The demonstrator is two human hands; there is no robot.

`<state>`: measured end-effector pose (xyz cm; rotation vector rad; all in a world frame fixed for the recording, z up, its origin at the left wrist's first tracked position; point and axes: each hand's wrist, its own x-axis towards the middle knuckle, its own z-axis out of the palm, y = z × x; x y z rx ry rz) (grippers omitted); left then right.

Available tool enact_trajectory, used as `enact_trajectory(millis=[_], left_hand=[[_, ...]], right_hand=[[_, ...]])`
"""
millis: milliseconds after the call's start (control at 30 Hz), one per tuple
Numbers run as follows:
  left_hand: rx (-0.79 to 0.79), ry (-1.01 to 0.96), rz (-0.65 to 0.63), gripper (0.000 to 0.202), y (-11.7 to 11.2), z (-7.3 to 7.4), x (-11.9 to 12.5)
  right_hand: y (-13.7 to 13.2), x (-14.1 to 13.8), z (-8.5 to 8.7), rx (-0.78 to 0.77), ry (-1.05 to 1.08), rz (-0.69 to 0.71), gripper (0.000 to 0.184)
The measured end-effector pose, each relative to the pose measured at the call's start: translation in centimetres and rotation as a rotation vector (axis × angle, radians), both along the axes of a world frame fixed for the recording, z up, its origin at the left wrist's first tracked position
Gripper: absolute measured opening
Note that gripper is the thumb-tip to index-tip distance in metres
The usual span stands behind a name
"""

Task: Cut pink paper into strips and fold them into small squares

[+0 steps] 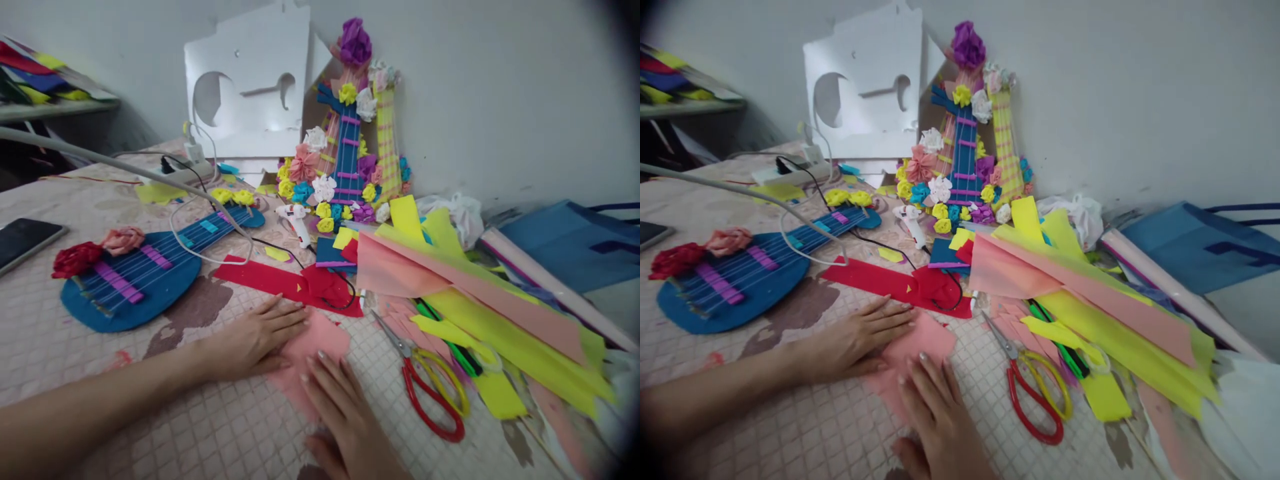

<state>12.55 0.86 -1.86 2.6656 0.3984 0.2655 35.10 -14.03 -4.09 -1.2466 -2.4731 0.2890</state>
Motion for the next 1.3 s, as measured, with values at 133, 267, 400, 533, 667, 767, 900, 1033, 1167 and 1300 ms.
enact_trajectory(millis=[133,267,400,533,667,767,900,1033,1167,1300], left_hand=[[-0.017,-0.139,0.127,0.045,0.2,-0.6,0.2],[-0.011,-0.211,0.209,0.038,0.2,-1.6,0.5],[0.020,-0.194,0.184,0.041,0.2,-1.8,0.5],[0.053,-0.215,0.170,0.043,0.4,-1.8,0.5],[0.099,-0.288,0.168,0.041,0.4,-1.4,0.5],[0.163,-0.341,0.136,0.039,-0.4,-0.7,0.5],[0.091,-0.325,0.033,0.027,-2.0,0.6,0.7],[-0.055,-0.195,-0.074,0.017,-2.5,0.9,1.0],[-0.172,-0.197,-0.152,0.012,-1.7,0.6,0.9],[-0.237,-0.171,-0.177,0.014,-1.1,0.7,0.6]], right_hand=[[-0.1,0.9,-0.2,-0.058,0.417,-0.295,0.044],[0.6,1.4,-0.2,-0.151,0.671,-0.464,0.036],[1.2,1.3,0.1,-0.208,0.711,-0.469,0.035],[1.3,1.2,0.6,-0.176,0.716,-0.471,0.033],[1.2,1.1,1.0,-0.141,0.649,-0.449,0.030],[0.9,0.8,1.2,-0.095,0.609,-0.423,0.031],[0.2,0.1,1.5,-0.011,0.477,-0.289,0.031],[-0.2,-0.9,1.7,-0.003,0.265,-0.153,0.028],[-0.2,-1.6,1.9,0.000,0.130,-0.185,0.020],[-0.5,-2.0,2.7,0.035,-0.037,-0.176,0.012]])
